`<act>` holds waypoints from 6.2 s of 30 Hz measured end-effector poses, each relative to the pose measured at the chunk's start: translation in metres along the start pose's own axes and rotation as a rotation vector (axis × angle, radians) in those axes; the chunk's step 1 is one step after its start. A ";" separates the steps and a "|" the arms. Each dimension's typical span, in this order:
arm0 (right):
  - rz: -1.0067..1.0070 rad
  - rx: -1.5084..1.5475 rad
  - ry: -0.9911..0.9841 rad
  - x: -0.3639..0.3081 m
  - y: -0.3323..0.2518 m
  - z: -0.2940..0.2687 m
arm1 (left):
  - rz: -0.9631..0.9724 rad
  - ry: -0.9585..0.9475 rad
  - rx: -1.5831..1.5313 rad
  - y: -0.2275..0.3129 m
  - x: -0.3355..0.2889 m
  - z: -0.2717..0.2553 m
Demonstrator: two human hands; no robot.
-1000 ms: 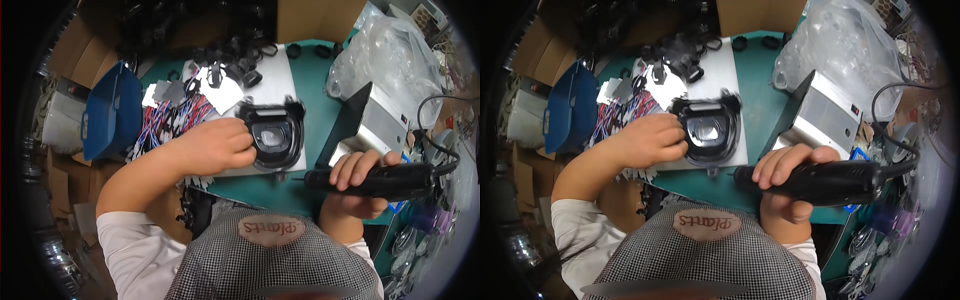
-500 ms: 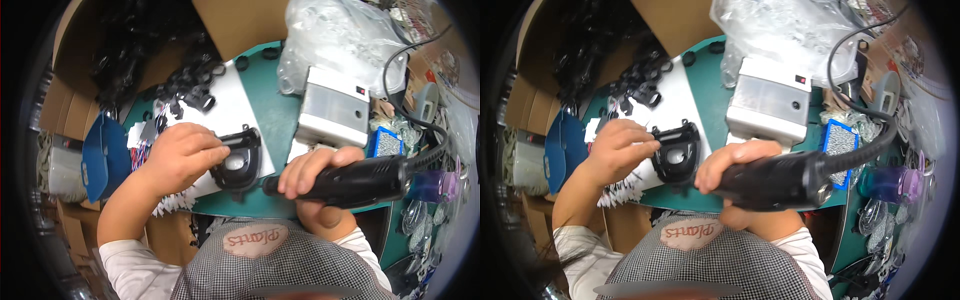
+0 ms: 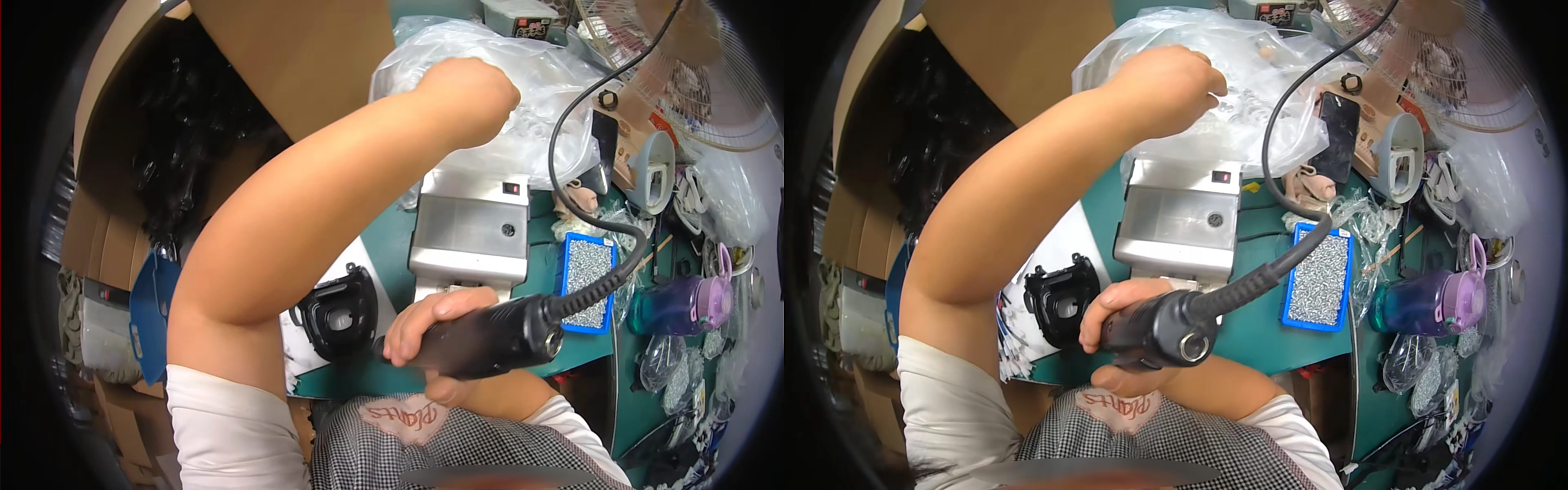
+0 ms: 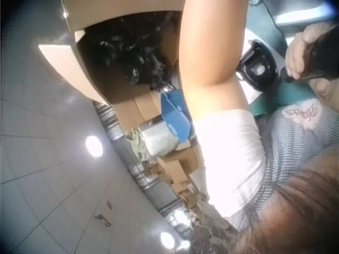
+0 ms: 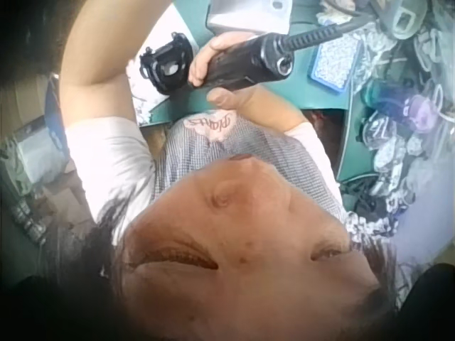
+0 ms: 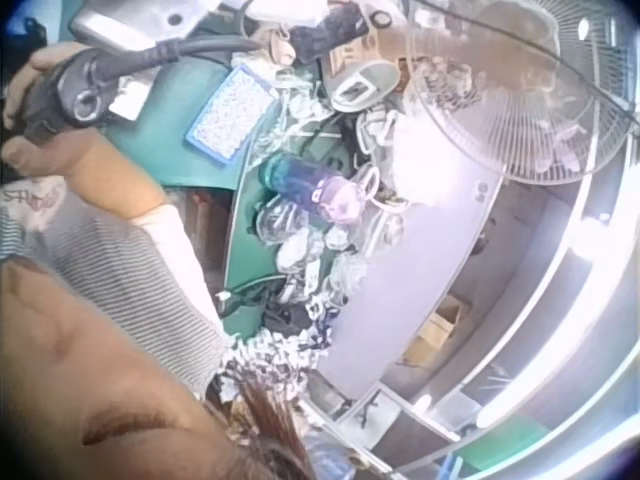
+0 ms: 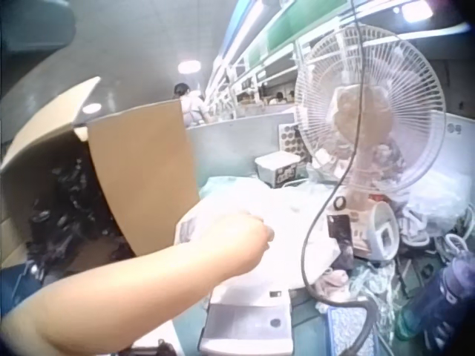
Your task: The person assembles electronic components by placing a circular component into an electronic housing and securing it with screws. The screws are fastened using an electric screwdriver.
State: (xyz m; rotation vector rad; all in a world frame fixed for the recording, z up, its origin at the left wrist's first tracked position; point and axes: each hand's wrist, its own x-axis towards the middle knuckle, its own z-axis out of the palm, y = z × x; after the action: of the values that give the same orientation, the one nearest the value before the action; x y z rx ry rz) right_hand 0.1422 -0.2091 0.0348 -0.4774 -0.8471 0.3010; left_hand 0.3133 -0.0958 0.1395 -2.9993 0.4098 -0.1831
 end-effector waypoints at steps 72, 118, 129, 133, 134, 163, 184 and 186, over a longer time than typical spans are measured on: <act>-0.120 -0.106 -0.030 0.002 0.036 0.001 | -0.400 0.192 -0.170 0.031 -0.342 0.071; -0.042 -0.222 0.191 -0.001 0.037 0.011 | -0.596 0.108 -0.016 -0.106 -0.326 0.104; -0.060 -0.229 0.135 0.002 0.039 0.006 | -0.210 0.128 -0.575 -0.026 -0.343 0.054; -0.070 -0.227 0.122 0.001 0.041 0.005 | -0.188 0.171 -0.418 -0.014 -0.346 0.071; -0.067 -0.229 0.124 0.000 0.041 0.005 | -0.201 0.202 -0.380 -0.013 -0.346 0.074; -0.062 -0.201 0.134 -0.006 0.037 0.004 | -0.594 0.313 -0.054 -0.076 -0.392 0.049; -0.020 -0.189 0.167 -0.009 0.033 0.010 | -0.855 -0.371 -0.009 -0.196 -0.429 0.048; -0.024 -0.219 0.183 -0.009 0.035 0.010 | -0.877 -0.172 -0.005 -0.190 -0.444 0.039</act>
State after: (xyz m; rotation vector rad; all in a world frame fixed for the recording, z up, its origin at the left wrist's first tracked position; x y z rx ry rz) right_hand 0.1263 -0.1798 0.0168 -0.6874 -0.7095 0.1399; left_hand -0.0566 0.2105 0.0784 -2.9339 -0.9280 0.0156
